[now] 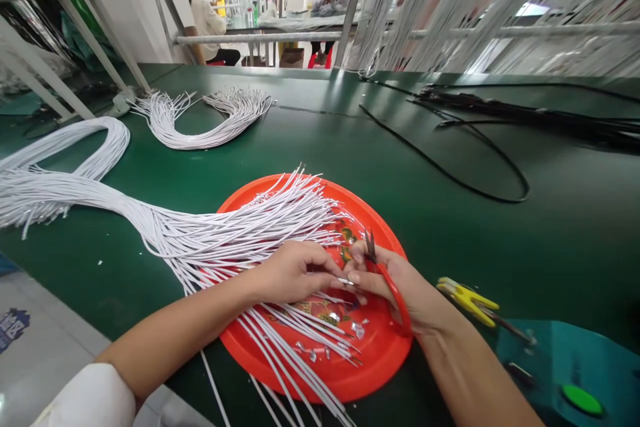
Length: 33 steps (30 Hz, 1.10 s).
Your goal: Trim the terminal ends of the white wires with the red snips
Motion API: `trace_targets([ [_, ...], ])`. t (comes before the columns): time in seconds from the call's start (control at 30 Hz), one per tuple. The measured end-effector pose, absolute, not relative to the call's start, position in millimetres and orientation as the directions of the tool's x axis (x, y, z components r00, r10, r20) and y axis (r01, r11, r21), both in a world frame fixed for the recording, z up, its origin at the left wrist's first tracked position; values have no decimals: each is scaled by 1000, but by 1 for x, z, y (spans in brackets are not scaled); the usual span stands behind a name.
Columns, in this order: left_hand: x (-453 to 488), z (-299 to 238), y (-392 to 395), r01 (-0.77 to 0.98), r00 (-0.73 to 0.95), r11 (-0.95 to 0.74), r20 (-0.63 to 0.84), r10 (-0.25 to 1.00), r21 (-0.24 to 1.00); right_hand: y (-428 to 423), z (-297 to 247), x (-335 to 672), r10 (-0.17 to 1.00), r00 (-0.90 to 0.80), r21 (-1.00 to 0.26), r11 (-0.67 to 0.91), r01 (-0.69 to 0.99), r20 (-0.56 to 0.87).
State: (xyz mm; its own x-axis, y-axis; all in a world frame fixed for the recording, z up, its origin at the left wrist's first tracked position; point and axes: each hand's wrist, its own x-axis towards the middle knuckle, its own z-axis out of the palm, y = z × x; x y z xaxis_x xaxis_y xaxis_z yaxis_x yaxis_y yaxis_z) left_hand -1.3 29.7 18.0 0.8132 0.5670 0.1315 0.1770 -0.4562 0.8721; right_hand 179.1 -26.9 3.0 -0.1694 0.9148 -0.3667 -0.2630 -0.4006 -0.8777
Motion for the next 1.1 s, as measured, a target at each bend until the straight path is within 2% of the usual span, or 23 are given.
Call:
trace_targets([
  [0.17,-1,15,26,107,745,-669,386,544,736,-29,3,175,922,-179,-858,-385,-339,-343],
  [0.27,-1,14,22,97,690,-692,453,565,716,-31,5,170,920,-182,-823,-392,-411,-347],
  [0.4,2,9,14,148,568,-672,494,658,725,-30,8,161,911,-141,-767,-404,-499,-387],
  [0.47,4,8,12,193,502,-576,424,754,795,-27,8,156,899,-87,-762,-413,-499,-430],
  [0.57,8,9,13,193,413,-241,144,899,951,-23,5,151,890,164,-821,-303,-484,-425],
  [0.63,10,11,16,118,406,-16,-33,913,993,-22,2,148,878,344,-888,-170,-427,-333],
  [0.7,12,13,18,55,427,117,-129,895,992,-23,0,147,881,433,-946,-48,-321,-191],
  [0.8,12,16,19,33,430,190,-186,884,981,-27,1,143,892,452,-994,51,-97,2],
  [0.93,12,17,19,54,464,229,-228,856,972,-32,-1,138,842,506,-966,63,250,186],
  [1.0,13,16,18,67,481,221,-225,847,973,-32,-2,137,818,526,-946,65,318,233],
  [1.1,13,14,18,110,476,138,-174,862,984,-32,-1,137,816,549,-966,41,256,180],
])
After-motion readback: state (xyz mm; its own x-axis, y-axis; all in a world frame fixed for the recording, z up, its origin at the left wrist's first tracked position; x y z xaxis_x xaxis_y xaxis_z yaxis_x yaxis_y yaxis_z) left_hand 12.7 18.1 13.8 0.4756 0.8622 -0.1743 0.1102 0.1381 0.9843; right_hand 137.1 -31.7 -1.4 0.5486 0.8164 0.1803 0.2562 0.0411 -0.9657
